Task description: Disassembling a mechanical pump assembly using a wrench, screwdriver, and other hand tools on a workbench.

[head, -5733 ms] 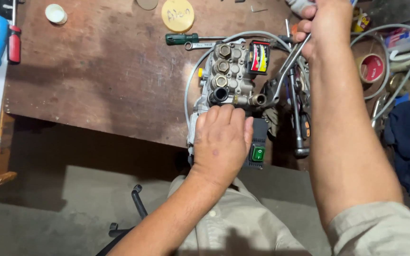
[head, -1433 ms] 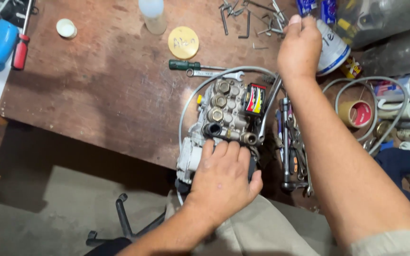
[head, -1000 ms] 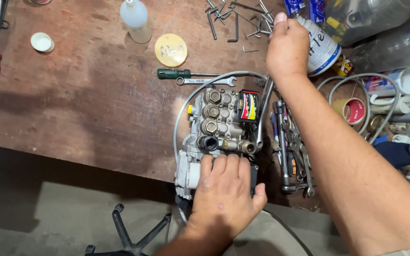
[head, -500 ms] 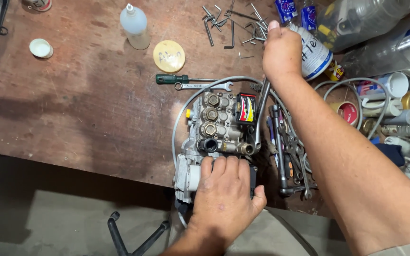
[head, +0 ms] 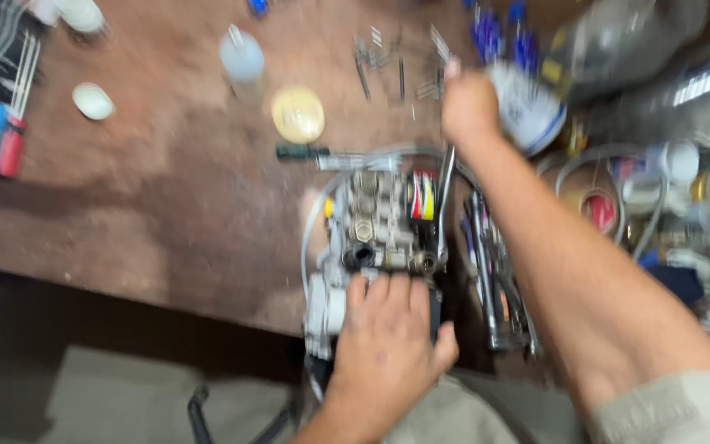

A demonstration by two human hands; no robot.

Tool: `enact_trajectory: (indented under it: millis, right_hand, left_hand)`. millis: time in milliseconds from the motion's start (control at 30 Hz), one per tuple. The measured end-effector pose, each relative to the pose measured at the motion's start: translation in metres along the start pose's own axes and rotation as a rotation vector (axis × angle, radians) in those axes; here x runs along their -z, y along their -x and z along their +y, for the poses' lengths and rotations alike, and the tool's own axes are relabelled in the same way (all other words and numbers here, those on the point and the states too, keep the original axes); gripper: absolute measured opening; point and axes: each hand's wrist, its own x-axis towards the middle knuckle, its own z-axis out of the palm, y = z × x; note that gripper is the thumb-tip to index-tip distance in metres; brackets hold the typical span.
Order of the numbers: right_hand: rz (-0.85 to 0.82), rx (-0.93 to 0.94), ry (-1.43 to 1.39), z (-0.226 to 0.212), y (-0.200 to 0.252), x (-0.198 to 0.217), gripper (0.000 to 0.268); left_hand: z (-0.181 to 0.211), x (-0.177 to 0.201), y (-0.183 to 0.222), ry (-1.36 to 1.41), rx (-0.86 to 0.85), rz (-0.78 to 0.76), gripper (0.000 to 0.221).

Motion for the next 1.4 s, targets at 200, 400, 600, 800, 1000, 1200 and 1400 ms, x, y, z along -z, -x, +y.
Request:
enact_trajectory:
  millis: [200,400,600,800,1000,1200,1400]
  right_hand:
    - [-0.128,-0.213,-0.224,-0.065,0.061,0.043,0.055]
    - [-0.307,0.205,0.258,0.124,-0.04,-0.149,0.06]
    - [-0.572,-0.197,0.031,0.026,0.034,-0.107,0.072]
    - [-0.625,-0.57,-0.286,-0.04,0.083,-0.039,0.069]
    - [-0.72,-0.695,-0.778,0.01,0.06,-0.06,0.055]
    - [-0.723,-0.741,-0.696,0.026,0.049,-0.061,0.041]
    - [-0.622,-0.805,-0.773,0.049,0.032,-0.062,0.044]
  left_hand:
    - [0.003,-0.002,0.005,-0.029,0.017,0.044,0.035]
    - [0.003,-0.008,0.009,-0.095,0.119,-0.041,0.048]
    - [0.007,0.002,0.007,0.102,0.056,0.088,0.032]
    - [0.011,-0.005,0.013,-0.015,0.088,0.015,0.039]
    - [0.013,-0.001,0.008,-0.069,0.121,-0.005,0.032]
    - [0.013,-0.002,0.011,-0.129,0.091,0.044,0.034]
    - [0.011,-0.001,0.006,-0.154,0.095,0.067,0.034]
